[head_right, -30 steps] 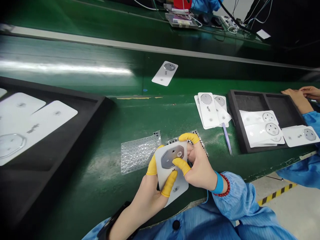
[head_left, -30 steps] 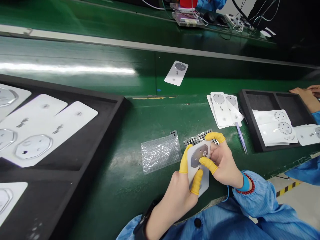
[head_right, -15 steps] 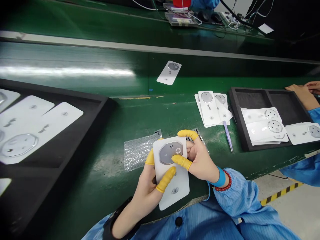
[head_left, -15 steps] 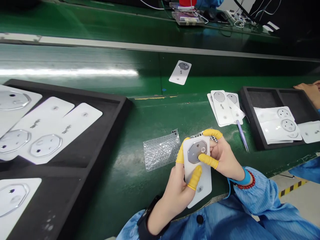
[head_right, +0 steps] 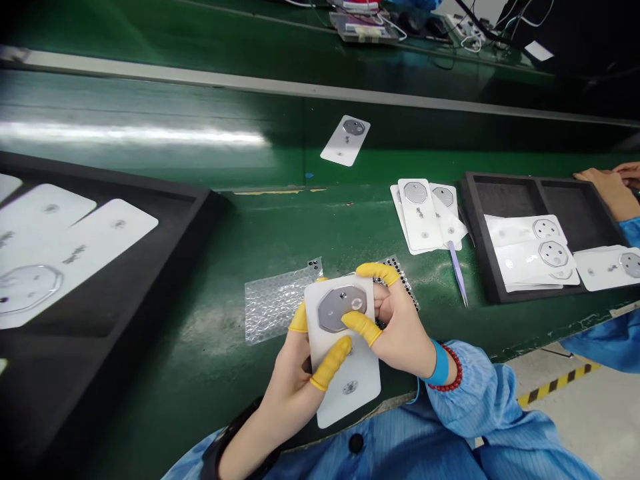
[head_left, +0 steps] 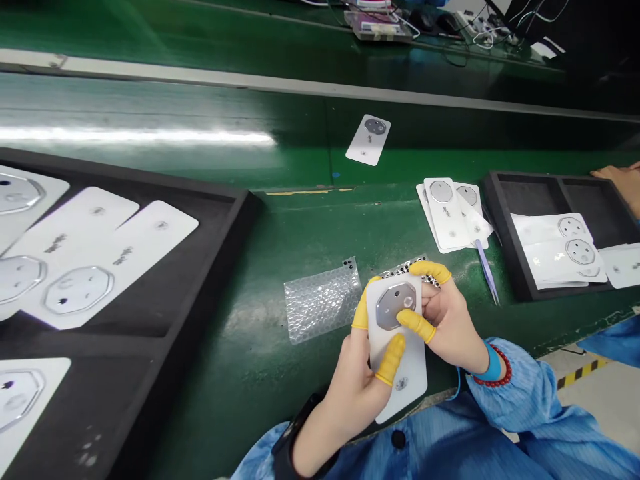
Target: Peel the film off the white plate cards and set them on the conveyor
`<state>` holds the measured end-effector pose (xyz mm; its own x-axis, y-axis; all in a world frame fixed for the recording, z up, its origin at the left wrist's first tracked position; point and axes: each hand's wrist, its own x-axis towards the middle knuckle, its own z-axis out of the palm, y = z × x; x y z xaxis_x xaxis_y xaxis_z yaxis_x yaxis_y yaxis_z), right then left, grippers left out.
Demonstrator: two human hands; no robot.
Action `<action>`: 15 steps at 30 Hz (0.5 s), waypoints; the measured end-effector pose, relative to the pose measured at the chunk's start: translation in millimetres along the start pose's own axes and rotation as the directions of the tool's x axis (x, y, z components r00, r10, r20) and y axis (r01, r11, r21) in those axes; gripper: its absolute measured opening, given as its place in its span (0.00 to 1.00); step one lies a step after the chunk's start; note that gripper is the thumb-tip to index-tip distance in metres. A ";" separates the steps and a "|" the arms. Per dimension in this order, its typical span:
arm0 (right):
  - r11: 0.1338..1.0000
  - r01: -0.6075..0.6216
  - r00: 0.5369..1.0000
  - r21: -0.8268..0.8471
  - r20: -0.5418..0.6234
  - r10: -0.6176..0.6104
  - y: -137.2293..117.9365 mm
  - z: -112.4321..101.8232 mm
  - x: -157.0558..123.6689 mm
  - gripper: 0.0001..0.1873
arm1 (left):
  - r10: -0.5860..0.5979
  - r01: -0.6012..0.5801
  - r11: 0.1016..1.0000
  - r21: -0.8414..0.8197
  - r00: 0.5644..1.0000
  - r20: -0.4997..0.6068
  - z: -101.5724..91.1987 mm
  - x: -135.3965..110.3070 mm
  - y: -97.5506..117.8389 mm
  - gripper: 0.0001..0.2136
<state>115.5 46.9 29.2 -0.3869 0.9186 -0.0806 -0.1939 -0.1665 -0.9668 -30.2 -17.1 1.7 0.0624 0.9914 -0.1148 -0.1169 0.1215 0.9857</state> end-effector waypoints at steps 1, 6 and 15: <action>0.999 -0.020 0.999 0.025 0.032 0.020 0.1 -1.2 0.7 0.25 | -0.018 0.018 1.000 -0.021 1.000 -0.017 1.0 1.8 3.6 0.26; 1.000 -0.022 0.990 0.002 0.136 0.021 0.2 -4.4 1.3 0.22 | -0.076 0.068 0.996 -0.052 0.981 -0.177 4.4 11.3 19.4 0.22; 0.557 0.184 0.966 -0.810 0.044 -0.255 15.4 -49.0 -12.6 0.29 | -0.186 0.133 0.970 -0.204 0.945 -0.268 -8.3 15.7 16.0 0.22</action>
<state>161.5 50.3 3.5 -0.3636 0.9140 0.1798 0.5508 0.3666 -0.7498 -39.4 0.7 14.6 -0.1849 0.9274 -0.3251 -0.3077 0.2596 0.9154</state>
